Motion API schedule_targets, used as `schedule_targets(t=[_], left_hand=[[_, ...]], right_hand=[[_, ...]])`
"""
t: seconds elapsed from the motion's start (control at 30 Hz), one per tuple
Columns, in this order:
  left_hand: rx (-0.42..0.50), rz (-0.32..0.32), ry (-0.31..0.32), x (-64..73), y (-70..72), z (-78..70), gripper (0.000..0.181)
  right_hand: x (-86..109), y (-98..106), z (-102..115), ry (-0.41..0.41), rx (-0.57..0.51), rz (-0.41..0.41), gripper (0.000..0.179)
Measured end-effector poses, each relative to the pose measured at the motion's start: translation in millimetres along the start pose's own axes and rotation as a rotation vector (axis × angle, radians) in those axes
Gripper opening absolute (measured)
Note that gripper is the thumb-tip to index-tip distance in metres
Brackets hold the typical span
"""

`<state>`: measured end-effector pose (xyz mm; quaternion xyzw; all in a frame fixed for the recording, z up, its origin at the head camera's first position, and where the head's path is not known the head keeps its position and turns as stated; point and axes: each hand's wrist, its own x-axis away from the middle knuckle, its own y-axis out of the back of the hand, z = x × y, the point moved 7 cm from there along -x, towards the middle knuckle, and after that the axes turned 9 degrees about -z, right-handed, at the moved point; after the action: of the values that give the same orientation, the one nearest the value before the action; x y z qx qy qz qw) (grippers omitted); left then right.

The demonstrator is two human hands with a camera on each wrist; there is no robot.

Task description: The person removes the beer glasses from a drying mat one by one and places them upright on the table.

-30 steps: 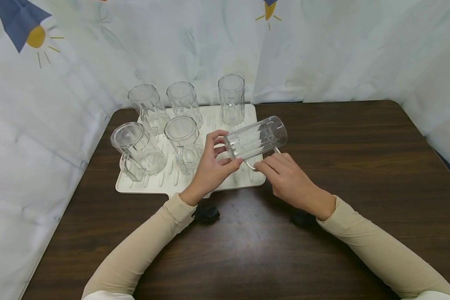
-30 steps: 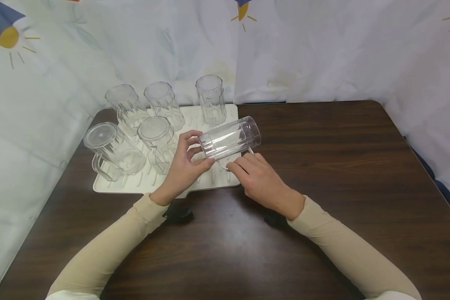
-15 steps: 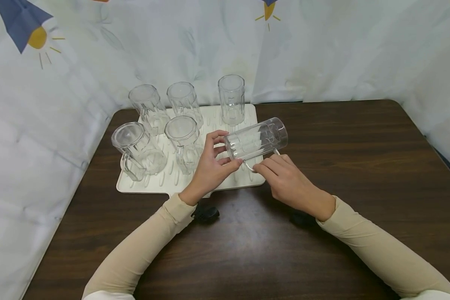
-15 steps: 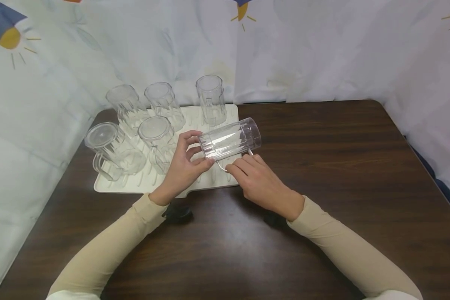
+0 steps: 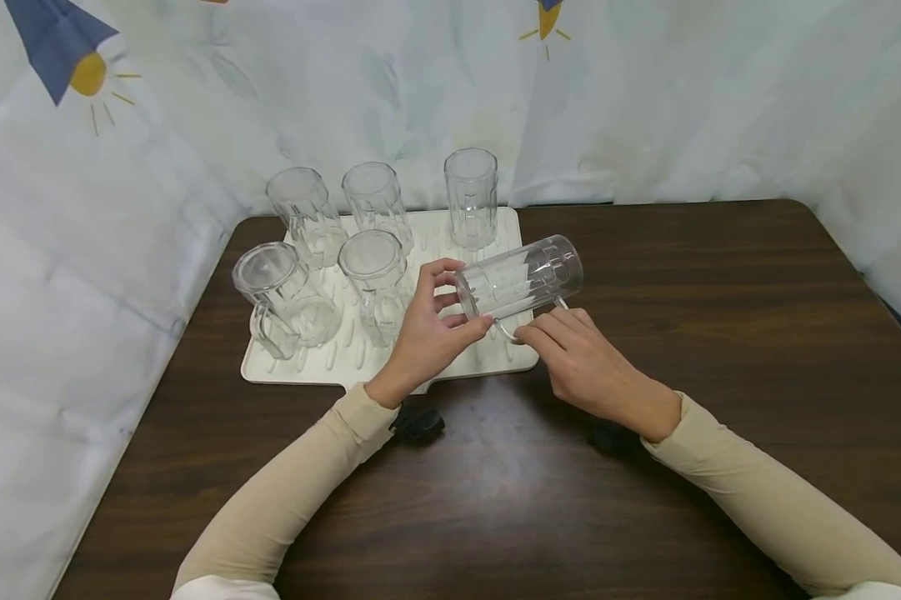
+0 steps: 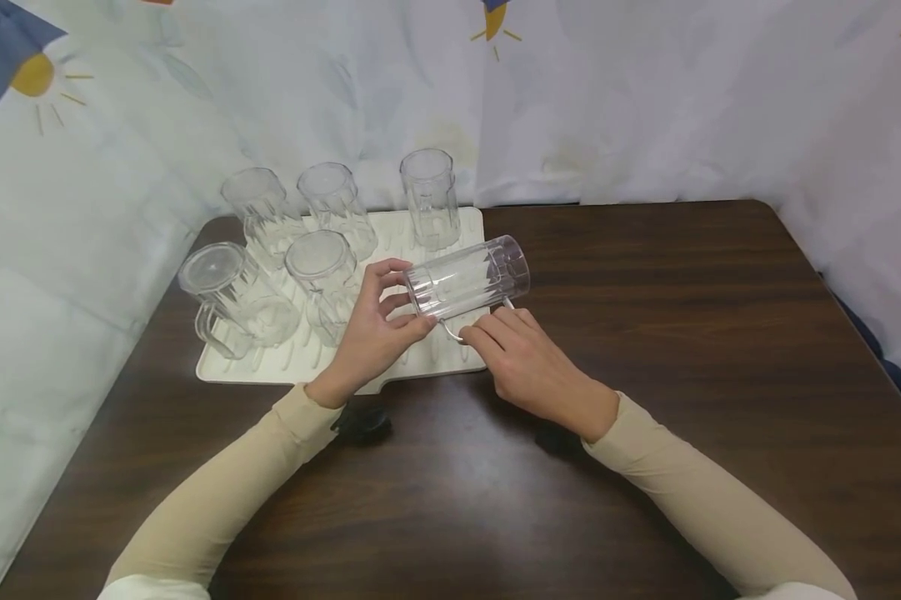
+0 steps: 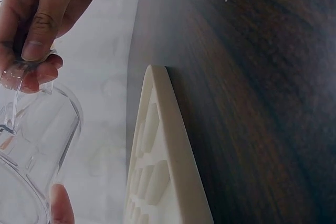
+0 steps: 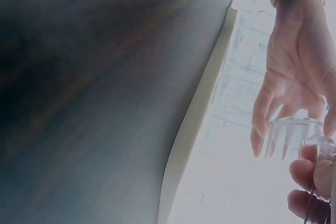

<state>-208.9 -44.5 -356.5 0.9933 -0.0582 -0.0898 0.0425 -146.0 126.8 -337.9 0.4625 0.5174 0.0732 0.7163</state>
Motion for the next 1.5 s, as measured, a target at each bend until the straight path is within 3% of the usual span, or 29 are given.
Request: schedule_targets(t=[0.3, 0.4, 0.6, 0.7, 0.83, 1.03, 1.3, 1.5], left_hand=[[-0.028, -0.011, 0.006, -1.6, -2.0, 2.8, 0.072], [-0.034, -0.023, 0.005, -3.1, -1.0, 2.6, 0.071], [-0.062, -0.039, -0.014, -6.4, 2.4, -2.1, 0.072], [-0.074, -0.051, -0.022, -8.0, 4.8, -4.2, 0.071], [-0.074, -0.054, -0.033, -10.8, 5.9, -7.6, 0.071], [-0.059, -0.050, -0.048, -12.7, 6.0, -15.7, 0.070], [-0.058, -0.069, -0.073, -16.0, 8.0, -24.7, 0.071], [-0.039, -0.080, -0.073, -16.6, 9.0, -28.0, 0.071]], right_hand=[[1.0, 5.9, -4.1, -0.011, -0.062, -0.015, 0.030], [-1.9, 11.7, -8.1, -0.012, -0.085, -0.094, 0.030], [-5.9, 30.1, -20.4, -0.051, -0.116, -0.328, 0.041], [-5.3, 35.5, -30.9, -0.142, -0.159, -0.387, 0.043], [-0.7, 38.0, -46.8, -0.326, -0.253, -0.418, 0.036], [7.6, 35.9, -63.1, -0.573, -0.498, -0.488, 0.028], [18.3, 31.6, -69.1, -0.762, -0.616, -0.529, 0.023], [22.3, 22.8, -67.8, -0.835, -0.669, -0.497, 0.022]])
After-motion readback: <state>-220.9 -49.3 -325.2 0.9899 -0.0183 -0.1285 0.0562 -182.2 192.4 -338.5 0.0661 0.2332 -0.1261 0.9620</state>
